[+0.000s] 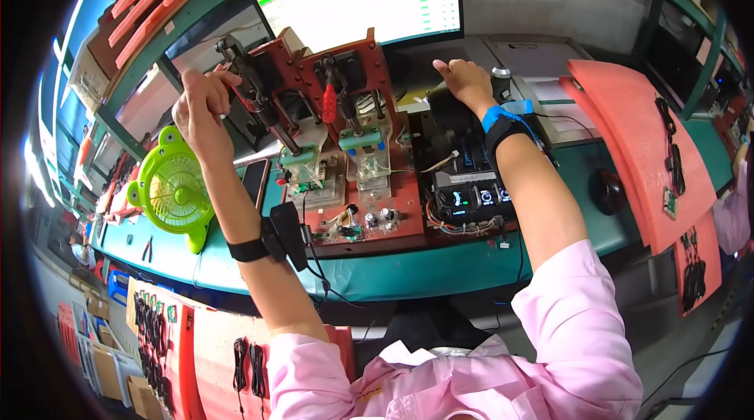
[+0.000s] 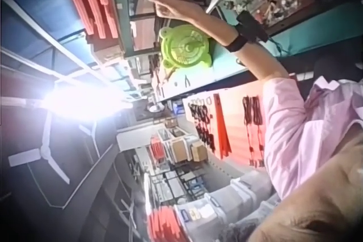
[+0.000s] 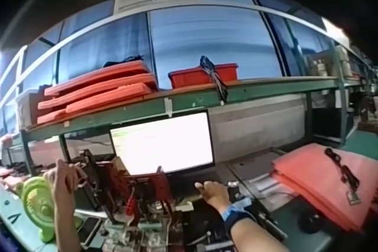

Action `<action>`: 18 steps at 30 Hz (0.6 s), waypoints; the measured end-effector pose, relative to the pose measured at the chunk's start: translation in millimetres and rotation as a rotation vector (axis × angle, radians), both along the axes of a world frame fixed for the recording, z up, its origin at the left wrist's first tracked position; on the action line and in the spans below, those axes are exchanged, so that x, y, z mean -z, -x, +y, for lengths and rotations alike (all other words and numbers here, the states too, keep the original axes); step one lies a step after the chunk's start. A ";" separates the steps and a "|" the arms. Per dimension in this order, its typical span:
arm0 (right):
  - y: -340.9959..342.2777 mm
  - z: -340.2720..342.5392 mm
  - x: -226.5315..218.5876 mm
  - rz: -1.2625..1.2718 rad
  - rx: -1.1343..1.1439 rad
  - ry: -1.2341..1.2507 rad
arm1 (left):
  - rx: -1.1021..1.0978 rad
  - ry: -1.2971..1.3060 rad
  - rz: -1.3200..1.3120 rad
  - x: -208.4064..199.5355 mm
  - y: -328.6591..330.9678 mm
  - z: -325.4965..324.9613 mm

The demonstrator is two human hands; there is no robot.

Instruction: Testing and assembling printed circuit boards using specialized machinery and manual handling.

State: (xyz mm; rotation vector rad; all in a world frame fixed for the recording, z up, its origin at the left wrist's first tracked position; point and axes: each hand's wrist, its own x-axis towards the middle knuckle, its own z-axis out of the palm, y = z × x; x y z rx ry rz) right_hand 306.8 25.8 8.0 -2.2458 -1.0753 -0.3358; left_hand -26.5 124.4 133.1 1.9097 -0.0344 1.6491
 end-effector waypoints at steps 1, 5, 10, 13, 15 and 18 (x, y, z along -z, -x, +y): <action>0.5 0.4 -0.3 -0.001 0.004 0.013 | 0.043 0.015 -0.072 3.0 -2.8 -0.9; 2.5 1.0 0.8 -0.003 0.009 0.023 | 0.044 0.044 -0.126 4.6 -5.8 -2.1; 1.7 -0.3 1.0 -0.018 0.016 0.017 | 0.031 0.065 -0.121 5.2 -6.3 -5.1; 3.8 0.7 0.8 -0.020 0.013 0.012 | 0.016 0.054 -0.138 6.0 -5.6 -5.4; 3.9 -0.6 0.5 -0.023 0.014 0.013 | 0.016 0.049 -0.143 6.4 -7.2 -5.7; 4.1 -1.4 -0.8 -0.027 0.013 0.012 | 0.013 0.037 -0.152 6.4 -9.1 -5.7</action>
